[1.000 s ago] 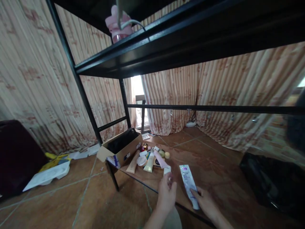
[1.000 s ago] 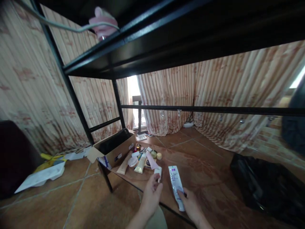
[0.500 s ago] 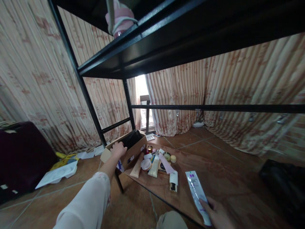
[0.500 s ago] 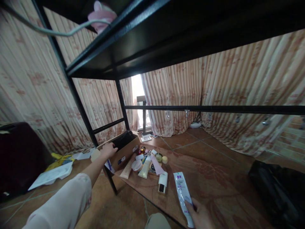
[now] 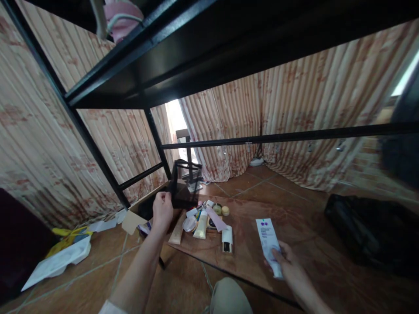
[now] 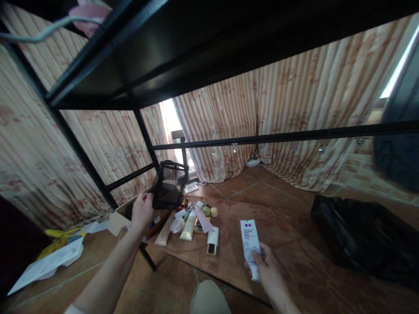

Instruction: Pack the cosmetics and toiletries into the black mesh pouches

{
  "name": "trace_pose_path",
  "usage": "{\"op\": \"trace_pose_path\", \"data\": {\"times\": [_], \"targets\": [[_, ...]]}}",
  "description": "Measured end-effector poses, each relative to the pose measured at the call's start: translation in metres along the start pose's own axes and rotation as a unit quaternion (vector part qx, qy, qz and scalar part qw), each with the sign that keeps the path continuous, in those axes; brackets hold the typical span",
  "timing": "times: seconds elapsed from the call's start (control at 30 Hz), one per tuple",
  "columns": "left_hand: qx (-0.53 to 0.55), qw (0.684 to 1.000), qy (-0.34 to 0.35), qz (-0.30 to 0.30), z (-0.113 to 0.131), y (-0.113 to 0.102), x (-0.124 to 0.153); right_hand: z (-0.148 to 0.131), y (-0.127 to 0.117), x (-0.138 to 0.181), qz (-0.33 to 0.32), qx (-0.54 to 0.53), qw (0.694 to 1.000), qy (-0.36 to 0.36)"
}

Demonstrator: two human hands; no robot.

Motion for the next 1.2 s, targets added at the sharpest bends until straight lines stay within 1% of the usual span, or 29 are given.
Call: {"op": "trace_pose_path", "data": {"times": [0.07,0.1,0.13,0.17,0.2,0.23,0.3,0.37,0.4,0.43,0.5,0.57,0.63,0.67,0.7,0.77,0.8,0.87,0.93,1.0,1.07,1.13,1.2], "targets": [[0.12,0.989,-0.064,-0.051,-0.009,0.041,0.055,-0.01,0.003,0.007,0.009,-0.066,0.998,0.007],[0.161,0.978,-0.098,-0.087,-0.012,0.065,0.083,-0.017,0.004,0.009,0.007,-0.086,0.996,0.001],[0.193,0.967,-0.123,-0.111,-0.012,0.086,0.11,-0.023,0.005,0.009,0.002,-0.096,0.995,-0.004],[0.22,0.956,-0.138,-0.133,-0.009,0.105,0.132,-0.03,0.003,0.007,0.001,-0.103,0.995,-0.012],[0.23,0.952,-0.141,-0.146,-0.002,0.121,0.15,-0.037,-0.002,0.003,0.015,-0.11,0.993,-0.024],[0.223,0.954,-0.129,-0.152,0.008,0.132,0.162,-0.043,-0.01,-0.004,0.038,-0.119,0.992,-0.032],[0.175,0.975,-0.067,-0.123,0.034,0.14,0.17,-0.052,-0.033,-0.019,0.117,-0.138,0.982,-0.046],[0.128,0.987,0.018,-0.099,0.064,0.143,0.174,-0.062,-0.051,-0.033,0.171,-0.16,0.969,-0.078],[0.113,0.985,0.069,-0.111,0.081,0.147,0.178,-0.065,-0.056,-0.039,0.179,-0.16,0.967,-0.09],[0.096,0.979,0.123,-0.135,0.097,0.154,0.186,-0.067,-0.058,-0.045,0.179,-0.154,0.967,-0.097],[0.052,0.951,0.236,-0.191,0.125,0.17,0.213,-0.066,-0.054,-0.053,0.157,-0.124,0.976,-0.091],[0.013,0.904,0.329,-0.272,0.141,0.19,0.251,-0.062,-0.047,-0.055,0.131,-0.087,0.984,-0.082],[-0.012,0.862,0.383,-0.331,0.146,0.205,0.283,-0.062,-0.042,-0.055,0.105,-0.039,0.99,-0.091],[-0.019,0.85,0.396,-0.346,0.146,0.209,0.293,-0.062,-0.04,-0.055,0.094,-0.005,0.991,-0.094],[-0.022,0.845,0.4,-0.354,0.146,0.212,0.299,-0.062,-0.04,-0.056,0.09,0.029,0.991,-0.093],[-0.002,0.844,0.395,-0.361,0.146,0.214,0.301,-0.062,-0.045,-0.06,0.094,0.079,0.989,-0.081],[0.025,0.845,0.391,-0.365,0.148,0.213,0.299,-0.062,-0.047,-0.063,0.091,0.094,0.989,-0.076],[0.111,0.844,0.376,-0.367,0.152,0.208,0.291,-0.062,-0.051,-0.068,0.091,0.109,0.987,-0.074],[0.197,0.854,0.337,-0.346,0.151,0.202,0.274,-0.063,-0.055,-0.072,0.095,0.123,0.985,-0.076],[0.233,0.884,0.273,-0.299,0.141,0.203,0.251,-0.064,-0.056,-0.072,0.099,0.144,0.981,-0.081],[0.254,0.907,0.194,-0.273,0.124,0.212,0.231,-0.068,-0.053,-0.071,0.091,0.161,0.978,-0.095],[0.28,0.916,0.116,-0.263,0.104,0.226,0.212,-0.073,-0.052,-0.069,0.095,0.183,0.973,-0.103],[0.321,0.911,0.015,-0.26,0.08,0.239,0.197,-0.075,-0.053,-0.068,0.106,0.205,0.967,-0.105]]}}
Point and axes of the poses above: each hand's wrist, its own x-axis away from the middle knuckle, its own y-axis out of the palm, z = x × y, the point moved 9 cm from there along -x, towards the middle knuckle, and after that the axes turned 3 degrees about z, right-handed, at the moved point
